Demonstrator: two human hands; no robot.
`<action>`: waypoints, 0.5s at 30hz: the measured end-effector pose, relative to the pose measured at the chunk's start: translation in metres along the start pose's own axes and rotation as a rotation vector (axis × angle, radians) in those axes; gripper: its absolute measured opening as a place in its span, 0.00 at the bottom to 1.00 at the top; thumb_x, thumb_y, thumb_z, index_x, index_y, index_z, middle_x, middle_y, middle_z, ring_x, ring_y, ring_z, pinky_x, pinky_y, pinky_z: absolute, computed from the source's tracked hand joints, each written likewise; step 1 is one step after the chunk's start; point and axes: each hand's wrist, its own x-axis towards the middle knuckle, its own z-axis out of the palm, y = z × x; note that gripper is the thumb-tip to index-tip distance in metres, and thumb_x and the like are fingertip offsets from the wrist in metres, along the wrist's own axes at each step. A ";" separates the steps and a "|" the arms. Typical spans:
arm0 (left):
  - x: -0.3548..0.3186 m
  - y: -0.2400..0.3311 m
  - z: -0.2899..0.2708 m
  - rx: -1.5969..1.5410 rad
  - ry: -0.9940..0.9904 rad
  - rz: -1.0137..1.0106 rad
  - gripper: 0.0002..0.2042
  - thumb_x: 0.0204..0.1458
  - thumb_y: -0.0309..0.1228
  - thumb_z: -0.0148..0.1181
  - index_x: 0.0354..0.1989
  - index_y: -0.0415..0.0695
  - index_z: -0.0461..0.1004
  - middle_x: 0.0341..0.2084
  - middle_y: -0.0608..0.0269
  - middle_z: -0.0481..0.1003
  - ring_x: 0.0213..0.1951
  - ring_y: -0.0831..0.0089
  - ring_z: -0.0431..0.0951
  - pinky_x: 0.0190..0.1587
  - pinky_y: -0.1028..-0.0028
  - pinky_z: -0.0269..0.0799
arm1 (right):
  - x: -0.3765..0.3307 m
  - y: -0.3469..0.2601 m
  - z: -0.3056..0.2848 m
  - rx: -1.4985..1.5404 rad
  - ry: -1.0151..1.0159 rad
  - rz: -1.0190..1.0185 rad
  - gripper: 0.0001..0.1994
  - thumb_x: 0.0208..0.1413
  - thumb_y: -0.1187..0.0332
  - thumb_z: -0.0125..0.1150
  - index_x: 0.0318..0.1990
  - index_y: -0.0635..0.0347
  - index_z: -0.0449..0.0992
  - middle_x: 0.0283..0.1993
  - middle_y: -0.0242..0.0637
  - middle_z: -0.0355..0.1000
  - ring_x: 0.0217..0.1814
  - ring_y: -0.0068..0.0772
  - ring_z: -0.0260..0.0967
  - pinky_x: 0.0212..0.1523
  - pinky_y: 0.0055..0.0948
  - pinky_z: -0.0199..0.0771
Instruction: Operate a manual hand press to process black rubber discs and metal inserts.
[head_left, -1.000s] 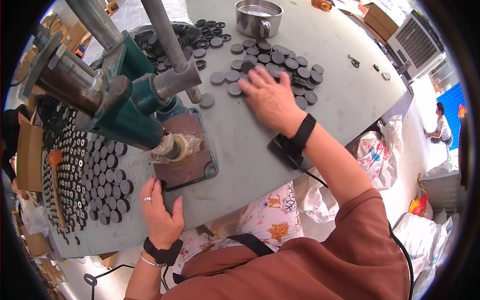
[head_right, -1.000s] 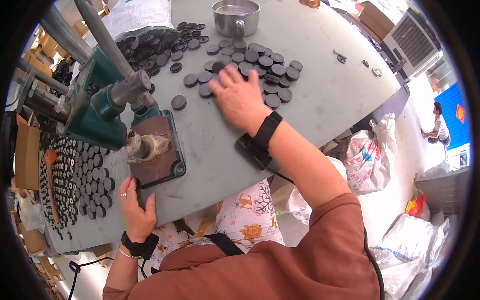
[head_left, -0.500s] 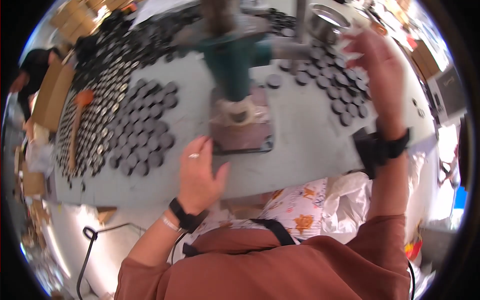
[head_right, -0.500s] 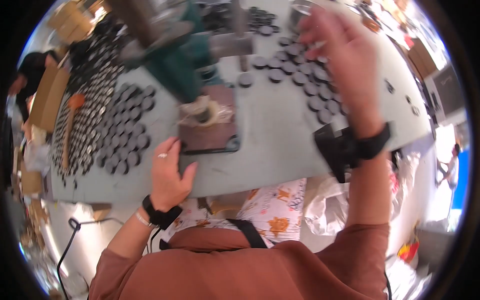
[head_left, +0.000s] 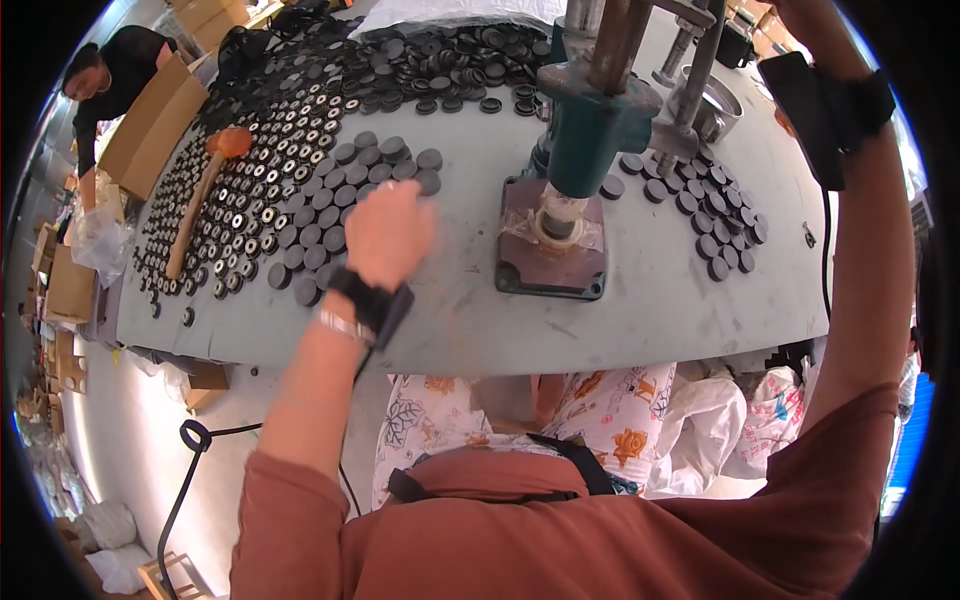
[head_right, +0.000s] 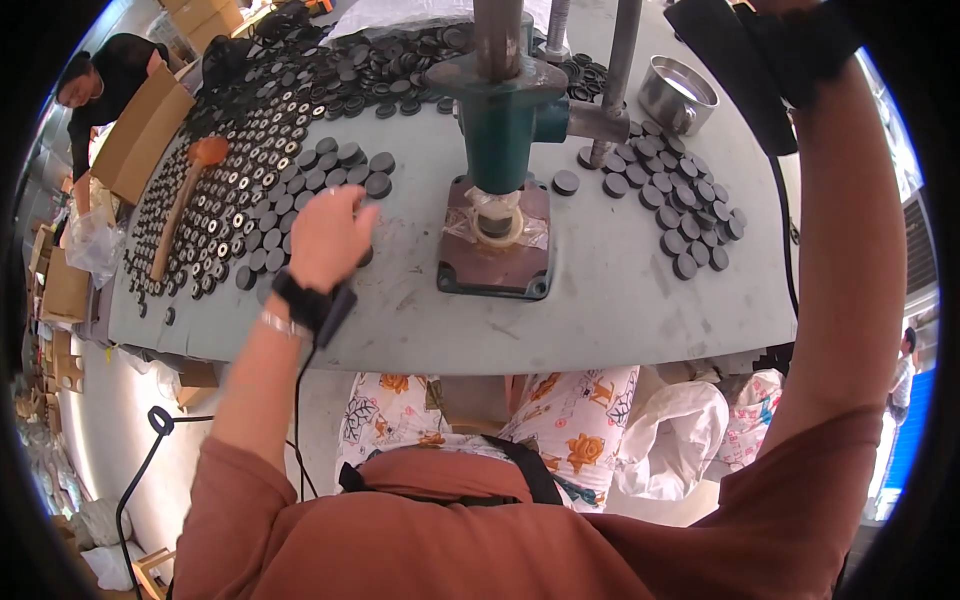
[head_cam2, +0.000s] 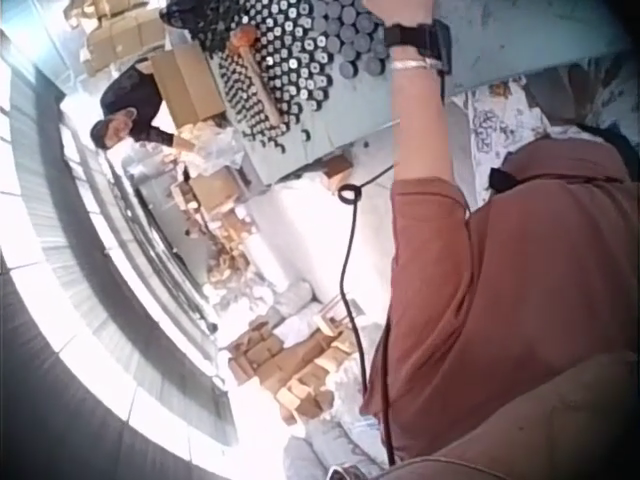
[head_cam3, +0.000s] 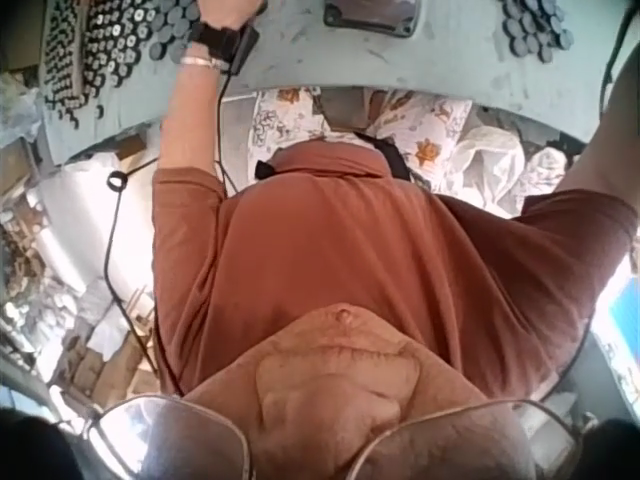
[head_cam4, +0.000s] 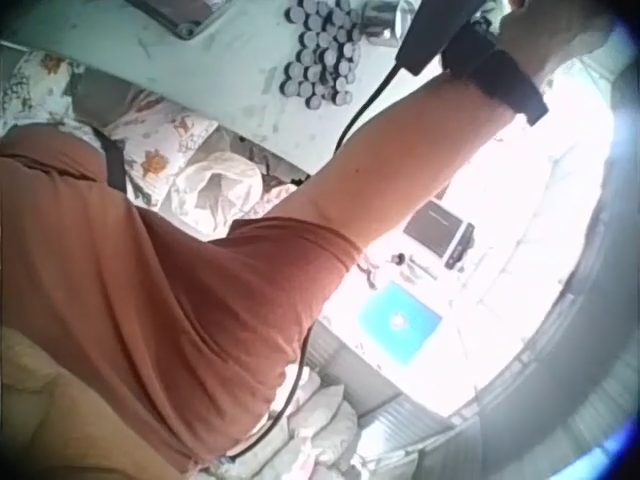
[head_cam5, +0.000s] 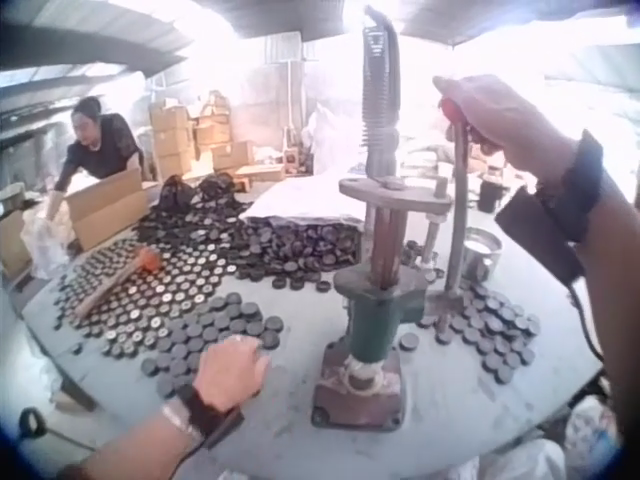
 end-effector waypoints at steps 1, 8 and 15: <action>0.012 -0.010 0.004 0.005 -0.033 -0.021 0.14 0.48 0.38 0.60 0.40 0.43 0.75 0.33 0.55 0.75 0.37 0.57 0.76 0.38 0.62 0.71 | 0.001 -0.003 0.011 0.036 0.070 0.041 0.20 0.60 0.50 0.47 0.26 0.58 0.69 0.19 0.26 0.61 0.18 0.17 0.57 0.18 0.19 0.53; 0.050 0.008 0.015 0.178 -0.159 -0.026 0.17 0.46 0.38 0.63 0.44 0.45 0.75 0.41 0.55 0.74 0.44 0.58 0.75 0.45 0.63 0.70 | 0.006 0.002 0.014 0.069 0.123 0.150 0.21 0.62 0.54 0.43 0.21 0.57 0.66 0.16 0.29 0.59 0.14 0.19 0.53 0.14 0.22 0.49; 0.055 0.008 0.018 0.117 -0.152 0.016 0.18 0.44 0.35 0.63 0.44 0.43 0.73 0.36 0.55 0.76 0.42 0.60 0.76 0.45 0.64 0.71 | 0.004 0.008 0.014 -0.054 0.151 0.043 0.22 0.62 0.56 0.42 0.19 0.60 0.65 0.15 0.30 0.59 0.13 0.21 0.52 0.14 0.26 0.52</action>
